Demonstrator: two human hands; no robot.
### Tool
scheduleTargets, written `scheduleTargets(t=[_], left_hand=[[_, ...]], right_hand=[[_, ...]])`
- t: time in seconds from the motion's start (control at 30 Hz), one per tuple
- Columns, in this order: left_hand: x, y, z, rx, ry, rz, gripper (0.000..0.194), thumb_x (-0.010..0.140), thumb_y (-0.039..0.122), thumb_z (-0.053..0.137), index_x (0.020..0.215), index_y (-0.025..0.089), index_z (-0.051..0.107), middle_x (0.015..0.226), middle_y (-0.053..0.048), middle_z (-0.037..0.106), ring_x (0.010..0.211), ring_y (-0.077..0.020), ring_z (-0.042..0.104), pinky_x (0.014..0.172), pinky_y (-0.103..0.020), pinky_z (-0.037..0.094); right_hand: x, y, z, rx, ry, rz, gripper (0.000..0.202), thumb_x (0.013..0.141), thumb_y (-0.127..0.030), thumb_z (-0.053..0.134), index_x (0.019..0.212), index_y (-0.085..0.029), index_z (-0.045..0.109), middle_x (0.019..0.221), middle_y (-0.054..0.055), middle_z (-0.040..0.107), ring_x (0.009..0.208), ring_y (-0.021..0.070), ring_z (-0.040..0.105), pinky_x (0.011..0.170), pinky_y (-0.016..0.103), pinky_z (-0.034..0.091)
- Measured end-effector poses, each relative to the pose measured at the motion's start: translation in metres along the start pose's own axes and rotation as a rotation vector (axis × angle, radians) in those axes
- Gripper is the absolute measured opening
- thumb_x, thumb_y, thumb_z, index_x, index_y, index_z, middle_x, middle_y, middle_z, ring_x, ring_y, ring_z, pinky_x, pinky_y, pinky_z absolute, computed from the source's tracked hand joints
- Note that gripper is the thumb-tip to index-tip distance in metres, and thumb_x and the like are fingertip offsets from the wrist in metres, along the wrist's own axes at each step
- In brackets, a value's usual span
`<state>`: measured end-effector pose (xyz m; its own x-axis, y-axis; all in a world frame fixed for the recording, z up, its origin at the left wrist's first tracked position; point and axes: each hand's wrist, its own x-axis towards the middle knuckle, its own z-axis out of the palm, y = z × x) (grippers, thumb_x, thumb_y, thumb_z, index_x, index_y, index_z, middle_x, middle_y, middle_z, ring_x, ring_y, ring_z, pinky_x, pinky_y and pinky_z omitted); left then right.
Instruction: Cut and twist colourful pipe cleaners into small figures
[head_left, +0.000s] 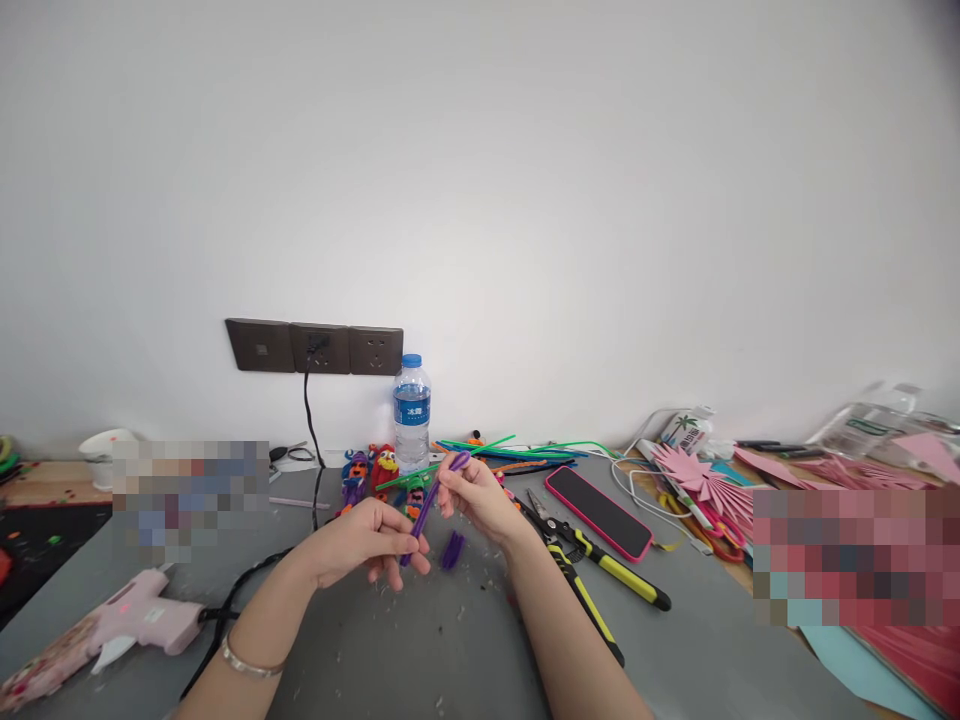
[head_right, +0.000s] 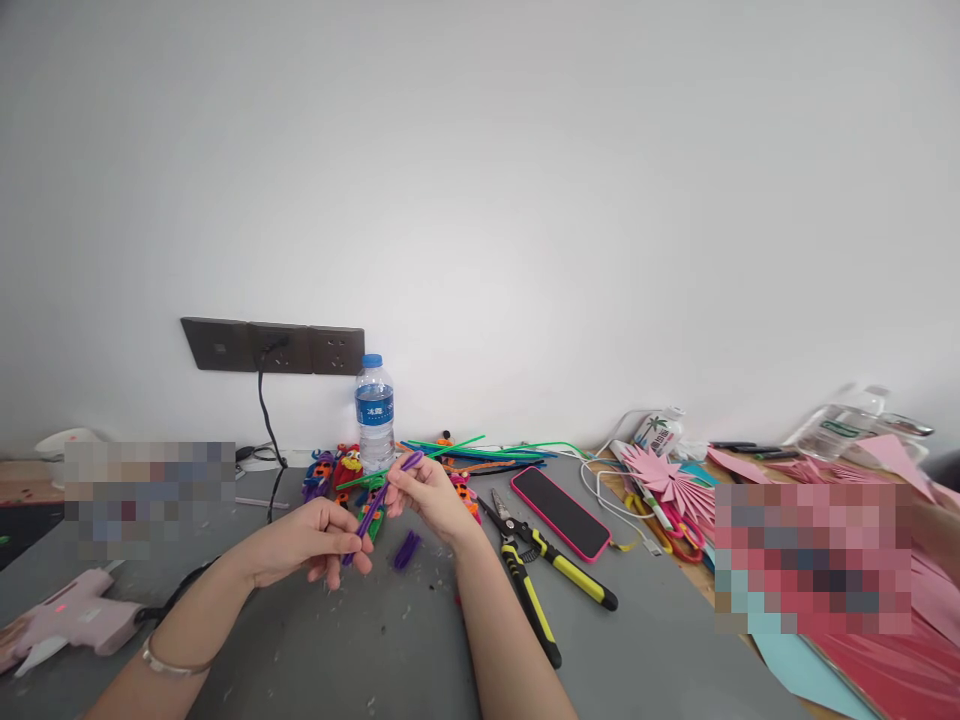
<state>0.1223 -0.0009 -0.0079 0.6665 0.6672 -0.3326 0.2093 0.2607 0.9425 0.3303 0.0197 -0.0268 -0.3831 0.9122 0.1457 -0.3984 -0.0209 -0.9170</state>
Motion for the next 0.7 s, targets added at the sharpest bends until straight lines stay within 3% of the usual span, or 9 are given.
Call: scheduleTargets(t=[0.13,0.27,0.57,0.7], left_hand=[[0.0024,-0.0018,0.0006,-0.011,0.01,0.012,0.033,0.076,0.046,0.072,0.085,0.014,0.075,0.092,-0.012,0.078,0.052,-0.0102,0.064,0.042,-0.018,0.034],[0.0033,-0.0022,0.0044,-0.02,-0.012,0.019,0.033,0.076,0.046,0.072,0.085,0.013,0.076,0.091,-0.012,0.078,0.051,-0.0097,0.063,0.042,-0.018,0.035],[0.0012,0.0023,0.0077,-0.033,-0.048,0.008,0.033,0.074,0.045,0.074,0.082,0.013,0.076,0.09,-0.012,0.078,0.051,-0.0098,0.064,0.043,-0.018,0.036],[0.0008,0.0035,0.0091,-0.038,-0.037,0.002,0.032,0.073,0.044,0.075,0.082,0.013,0.075,0.09,-0.012,0.078,0.051,-0.0105,0.064,0.043,-0.018,0.037]], right_hand=[[0.0044,0.004,-0.0016,0.053,0.079,-0.072,0.033,0.079,-0.047,0.071,0.079,-0.015,0.059,0.054,-0.003,0.06,0.042,0.0076,0.054,0.044,0.018,0.045],[0.0071,0.0072,-0.0035,0.078,0.134,-0.128,0.04,0.081,-0.054,0.065,0.074,-0.016,0.057,0.044,-0.006,0.053,0.031,0.0059,0.042,0.034,0.017,0.034],[0.0072,0.0053,0.0009,0.072,0.167,-0.145,0.046,0.081,-0.061,0.059,0.067,-0.018,0.051,0.035,-0.008,0.045,0.024,0.0048,0.031,0.03,0.017,0.021],[0.0072,0.0051,0.0024,0.074,0.172,-0.139,0.044,0.082,-0.059,0.059,0.067,-0.018,0.052,0.035,-0.008,0.046,0.025,0.0043,0.028,0.032,0.018,0.02]])
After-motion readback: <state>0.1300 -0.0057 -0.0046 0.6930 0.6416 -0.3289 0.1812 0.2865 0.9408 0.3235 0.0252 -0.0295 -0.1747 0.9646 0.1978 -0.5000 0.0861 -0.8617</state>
